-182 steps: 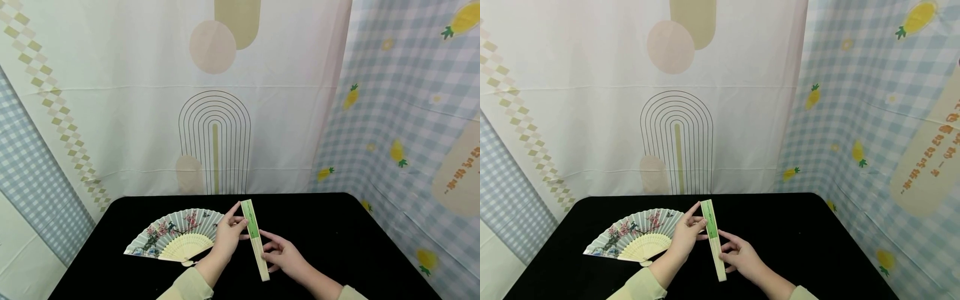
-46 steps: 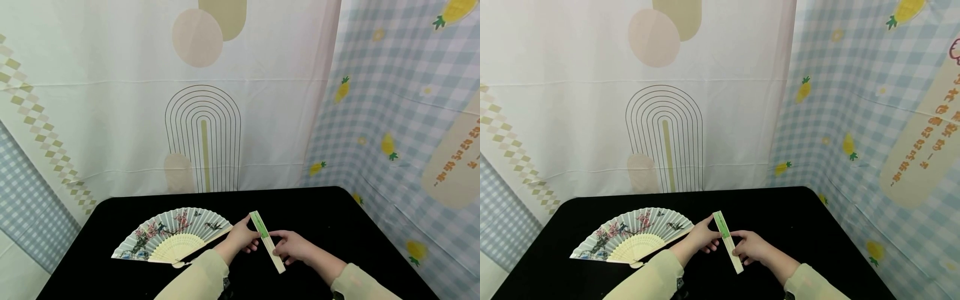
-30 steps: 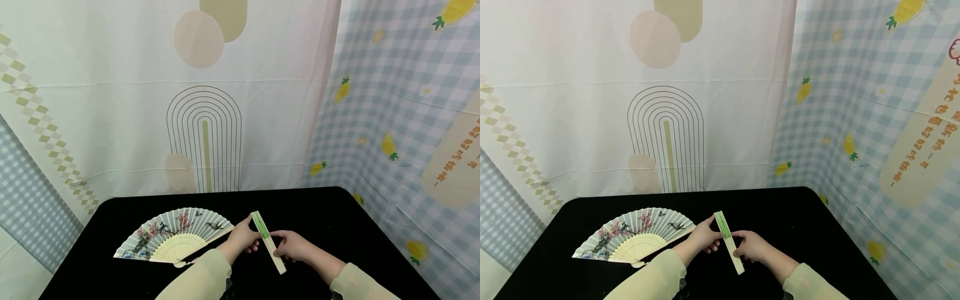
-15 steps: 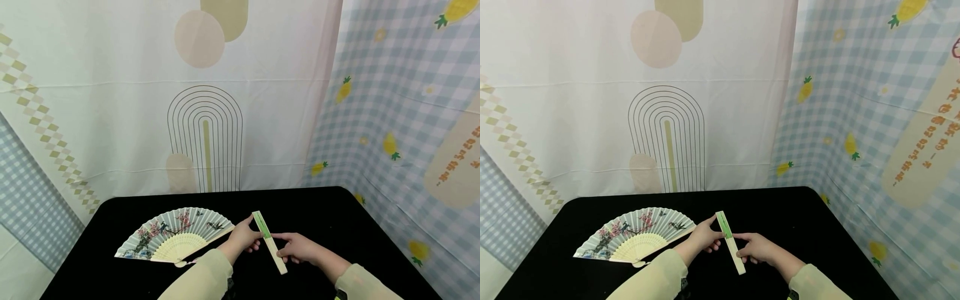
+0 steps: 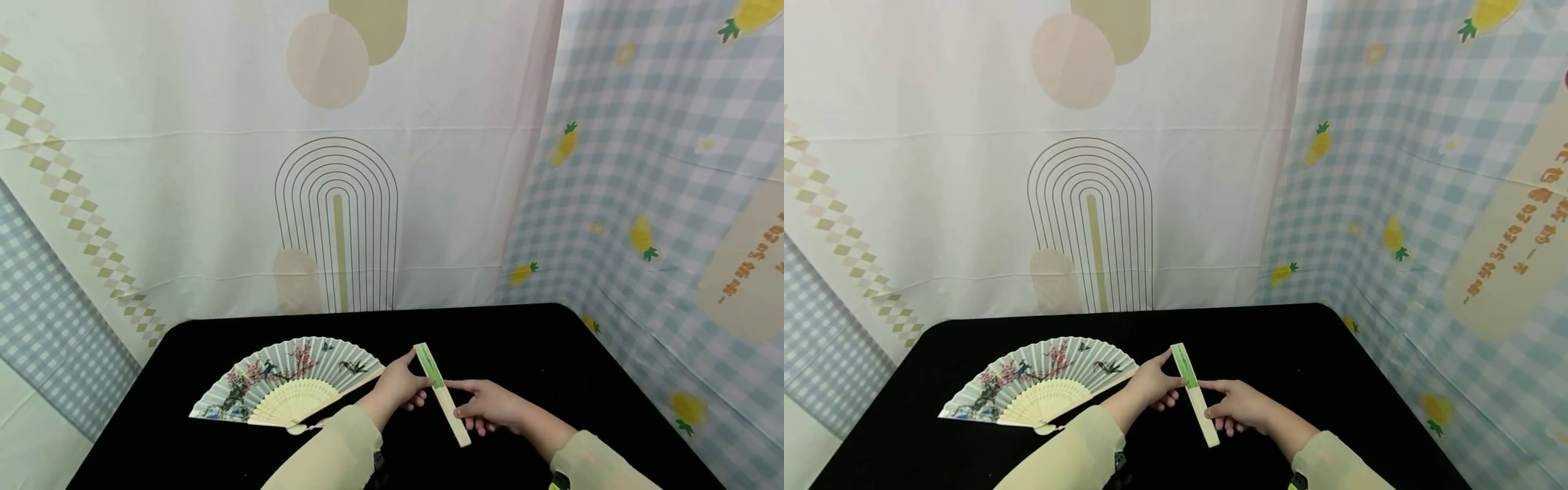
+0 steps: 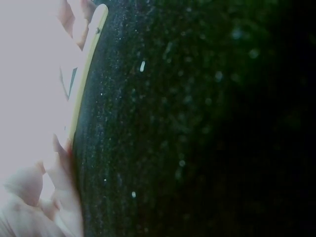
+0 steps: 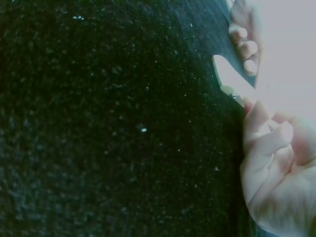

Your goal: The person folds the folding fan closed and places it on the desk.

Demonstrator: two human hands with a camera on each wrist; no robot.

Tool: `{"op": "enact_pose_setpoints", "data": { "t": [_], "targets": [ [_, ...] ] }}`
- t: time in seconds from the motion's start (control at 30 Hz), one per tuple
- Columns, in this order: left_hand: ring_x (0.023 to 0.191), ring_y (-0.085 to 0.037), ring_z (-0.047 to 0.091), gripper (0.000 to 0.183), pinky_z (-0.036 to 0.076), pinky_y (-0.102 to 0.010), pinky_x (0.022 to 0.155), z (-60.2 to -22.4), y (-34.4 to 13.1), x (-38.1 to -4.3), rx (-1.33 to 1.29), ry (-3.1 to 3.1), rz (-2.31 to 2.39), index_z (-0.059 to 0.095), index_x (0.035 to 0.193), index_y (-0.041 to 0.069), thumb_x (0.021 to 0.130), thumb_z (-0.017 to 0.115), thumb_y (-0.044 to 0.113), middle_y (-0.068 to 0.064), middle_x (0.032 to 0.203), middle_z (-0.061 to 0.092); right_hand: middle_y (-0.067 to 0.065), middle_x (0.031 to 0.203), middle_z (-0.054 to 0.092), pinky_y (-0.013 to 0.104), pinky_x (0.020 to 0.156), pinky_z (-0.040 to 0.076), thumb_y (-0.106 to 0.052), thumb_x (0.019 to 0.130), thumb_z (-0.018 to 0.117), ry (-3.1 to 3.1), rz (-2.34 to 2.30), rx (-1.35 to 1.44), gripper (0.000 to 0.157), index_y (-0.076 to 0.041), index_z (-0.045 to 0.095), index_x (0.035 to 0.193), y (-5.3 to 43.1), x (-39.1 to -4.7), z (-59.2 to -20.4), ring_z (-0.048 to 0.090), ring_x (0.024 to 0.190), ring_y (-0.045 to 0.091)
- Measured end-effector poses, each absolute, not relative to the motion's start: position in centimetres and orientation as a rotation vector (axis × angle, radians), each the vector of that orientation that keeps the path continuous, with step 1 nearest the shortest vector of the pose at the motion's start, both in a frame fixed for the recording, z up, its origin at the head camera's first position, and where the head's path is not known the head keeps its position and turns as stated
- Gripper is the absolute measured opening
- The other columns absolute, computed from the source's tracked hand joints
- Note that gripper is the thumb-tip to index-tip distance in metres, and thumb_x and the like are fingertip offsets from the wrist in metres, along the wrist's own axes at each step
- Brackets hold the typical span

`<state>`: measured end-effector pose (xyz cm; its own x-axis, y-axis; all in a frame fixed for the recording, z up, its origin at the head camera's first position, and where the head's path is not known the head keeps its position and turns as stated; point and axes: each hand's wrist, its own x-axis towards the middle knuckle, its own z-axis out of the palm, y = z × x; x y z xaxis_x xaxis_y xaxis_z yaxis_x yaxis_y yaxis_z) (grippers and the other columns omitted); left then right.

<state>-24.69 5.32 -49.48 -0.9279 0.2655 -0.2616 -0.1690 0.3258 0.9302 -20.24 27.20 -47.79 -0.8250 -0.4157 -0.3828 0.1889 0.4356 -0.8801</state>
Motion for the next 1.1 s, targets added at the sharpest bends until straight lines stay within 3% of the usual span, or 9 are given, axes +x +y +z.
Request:
{"op": "enact_pose_setpoints", "data": {
  "t": [0.63,1.1],
  "targets": [
    [0.045,-0.011,0.058,0.082,0.048,-0.024,0.042,-48.9,4.8,-24.3,0.076,2.193,1.665,0.023,0.159,0.011,0.092,0.071,0.01,-0.005,0.061,0.065,0.006,0.062,0.065,0.019,0.038,0.038,-0.017,0.092,0.07,2.169,-1.416,-0.193,0.066,-0.007,0.042,0.151,26.6,-20.0,-47.6,0.052,0.042,0.009],
    [0.052,-0.015,0.063,0.081,0.052,-0.028,0.046,-49.1,4.3,-23.8,0.083,2.067,1.817,0.021,0.158,0.004,0.093,0.068,0.014,-0.011,0.077,0.07,0.008,0.071,0.068,0.021,0.04,0.037,-0.025,0.096,0.065,2.214,-1.443,-0.163,0.067,-0.002,0.037,0.152,26.8,-19.9,-48.0,0.049,0.044,0.008]
  ]
}}
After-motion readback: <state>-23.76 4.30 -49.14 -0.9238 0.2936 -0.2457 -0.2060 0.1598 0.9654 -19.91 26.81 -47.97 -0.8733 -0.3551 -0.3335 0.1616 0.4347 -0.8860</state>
